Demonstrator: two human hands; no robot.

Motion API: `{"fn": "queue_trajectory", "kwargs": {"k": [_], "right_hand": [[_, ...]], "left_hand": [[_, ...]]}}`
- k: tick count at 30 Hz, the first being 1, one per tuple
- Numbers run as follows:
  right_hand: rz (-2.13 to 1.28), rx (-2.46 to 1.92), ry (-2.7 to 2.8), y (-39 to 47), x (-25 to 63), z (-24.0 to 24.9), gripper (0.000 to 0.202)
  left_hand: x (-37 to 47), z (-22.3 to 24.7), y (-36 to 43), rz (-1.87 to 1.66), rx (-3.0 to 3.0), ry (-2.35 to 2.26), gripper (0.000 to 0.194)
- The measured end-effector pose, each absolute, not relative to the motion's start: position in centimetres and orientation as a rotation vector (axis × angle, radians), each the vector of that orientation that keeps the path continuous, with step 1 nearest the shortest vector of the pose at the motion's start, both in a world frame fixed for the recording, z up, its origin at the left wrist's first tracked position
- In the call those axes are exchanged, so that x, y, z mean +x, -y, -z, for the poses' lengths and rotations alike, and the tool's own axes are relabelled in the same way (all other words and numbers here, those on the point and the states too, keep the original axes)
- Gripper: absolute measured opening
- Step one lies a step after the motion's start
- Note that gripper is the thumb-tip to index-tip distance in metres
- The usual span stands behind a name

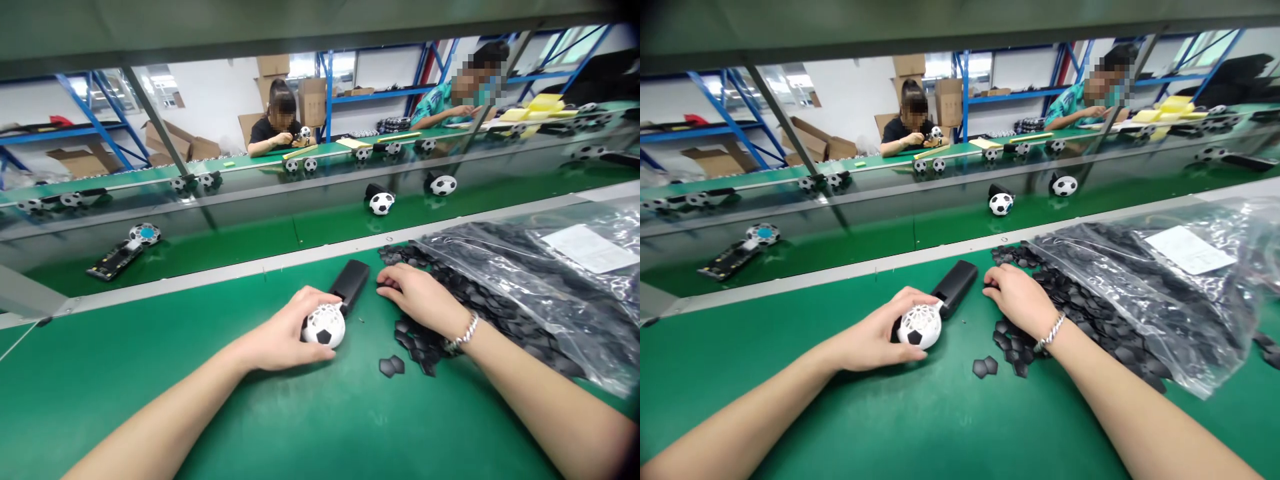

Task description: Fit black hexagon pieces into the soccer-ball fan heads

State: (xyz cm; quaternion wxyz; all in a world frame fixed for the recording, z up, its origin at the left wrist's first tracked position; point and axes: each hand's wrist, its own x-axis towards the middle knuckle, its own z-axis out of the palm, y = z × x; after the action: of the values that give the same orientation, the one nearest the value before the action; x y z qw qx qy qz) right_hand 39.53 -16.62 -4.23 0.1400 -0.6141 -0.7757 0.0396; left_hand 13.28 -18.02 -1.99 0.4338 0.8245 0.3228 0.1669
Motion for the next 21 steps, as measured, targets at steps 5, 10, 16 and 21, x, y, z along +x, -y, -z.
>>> {"fn": "queue_trajectory", "kwargs": {"k": [5, 10, 16, 21], "right_hand": [[-0.112, -1.793, 2.293, 18.1, 39.0, 3.7, 0.010], [-0.109, -1.754, 2.288, 17.8, 39.5, 3.7, 0.009], [-0.284, -1.684, 2.183, 16.9, 41.3, 5.7, 0.011], [-0.377, -1.599, 2.191, 15.6, 42.9, 7.7, 0.011]], "left_hand": [[12.8, 1.5, 17.9, -0.366, 2.018, -0.825, 0.064], [13.6, 2.4, 18.4, -0.543, 2.019, -1.063, 0.056], [13.3, 3.2, 17.5, -0.687, 1.993, -1.157, 0.056], [13.4, 3.7, 17.4, -0.666, 2.048, -1.047, 0.060]]}}
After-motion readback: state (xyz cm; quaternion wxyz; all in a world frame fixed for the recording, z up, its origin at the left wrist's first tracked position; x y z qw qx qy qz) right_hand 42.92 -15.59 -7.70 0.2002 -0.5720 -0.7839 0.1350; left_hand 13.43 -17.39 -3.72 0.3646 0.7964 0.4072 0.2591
